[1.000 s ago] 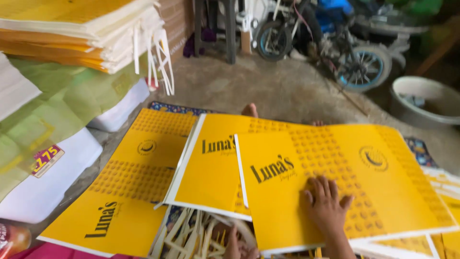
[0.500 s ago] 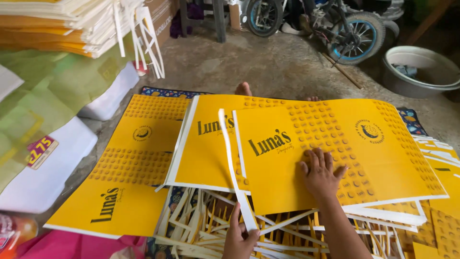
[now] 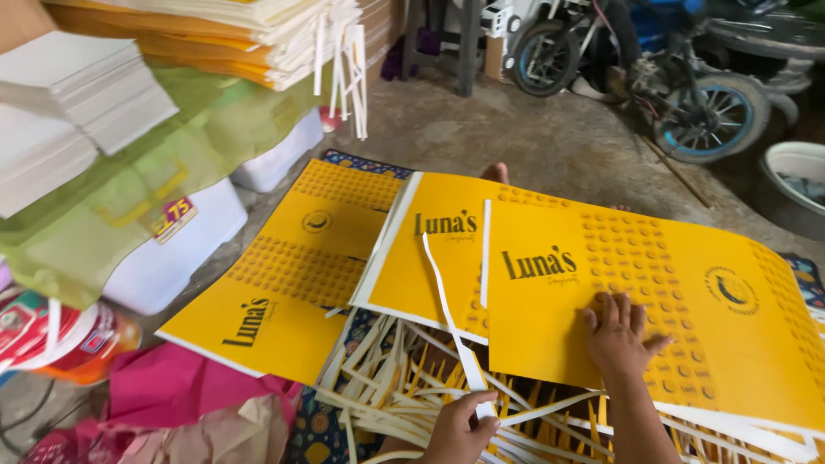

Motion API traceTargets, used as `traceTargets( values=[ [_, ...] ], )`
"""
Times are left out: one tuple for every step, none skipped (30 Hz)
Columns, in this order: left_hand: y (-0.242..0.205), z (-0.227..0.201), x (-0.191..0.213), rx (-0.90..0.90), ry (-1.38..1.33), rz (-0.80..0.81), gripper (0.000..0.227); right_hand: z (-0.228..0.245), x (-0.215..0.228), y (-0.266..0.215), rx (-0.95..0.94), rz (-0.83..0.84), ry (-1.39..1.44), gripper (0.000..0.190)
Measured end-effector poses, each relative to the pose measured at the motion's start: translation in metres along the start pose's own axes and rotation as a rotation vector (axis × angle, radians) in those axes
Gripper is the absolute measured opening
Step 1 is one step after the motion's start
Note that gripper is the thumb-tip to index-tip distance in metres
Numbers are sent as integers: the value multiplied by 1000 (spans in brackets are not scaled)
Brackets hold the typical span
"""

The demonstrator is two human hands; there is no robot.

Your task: Separate thin white strips from the edges of yellow printed paper templates and stack the templates.

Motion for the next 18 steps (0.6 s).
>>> traceTargets(
  values=[
    [-5,-1,1,41,16,31,44,-2,-1,-3,-27,18,-12,57],
    [-7,1,3,44,12,20,44,2,0,-3,-15,20,-15,57],
    [-11,0,9,0,4,-14,41,1,-5,-6,-49,79,46,70],
    [-14,-1,14,-44,-3,-48,38,0,-10,-8,-84,139,108,87],
    [-16,0,18,-45,-1,-48,38,4,-5,-12,-84,138,110,87],
    [-17,2,23,-28,-31,-63,39,14,-6,-17,-30,212,210,74],
    [-20,6,26,-10,-58,-69,40,19,-7,-24,16,284,311,61],
    [-19,8,28,-11,-53,-60,40,18,-12,-28,7,282,316,61],
    [-19,8,36,-45,-65,-113,37,16,-10,-31,12,190,363,63],
    [-19,7,43,-79,-78,-166,35,14,-8,-34,15,96,408,66],
    [-22,1,47,-79,-71,-148,35,16,2,-49,-3,94,414,66],
    [-25,-2,55,-30,-122,-180,38,19,15,-64,-29,50,609,58],
    [-27,-4,63,19,-175,-217,42,23,29,-77,-50,1,802,50],
    [-27,0,65,18,-168,-204,42,13,18,-78,-63,-4,806,50],
    [-27,6,74,28,-111,-262,42,13,19,-80,112,-127,667,48],
    [-27,11,83,37,-54,-320,43,15,19,-85,285,-246,521,47],
    [-28,11,85,37,-46,-300,43,10,7,-83,263,-249,522,47],
    [-29,13,91,52,-51,-350,41,7,-2,-81,294,-297,360,50]
  ],
)
Point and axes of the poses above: each hand's wrist, its own y-axis towards the middle knuckle, its own x-axis out of the back of the hand, z = x × y, the point moved 8 cm from there along y, towards the middle knuckle, and after that the axes turned 5 degrees about -z, right-handed, at the moved point
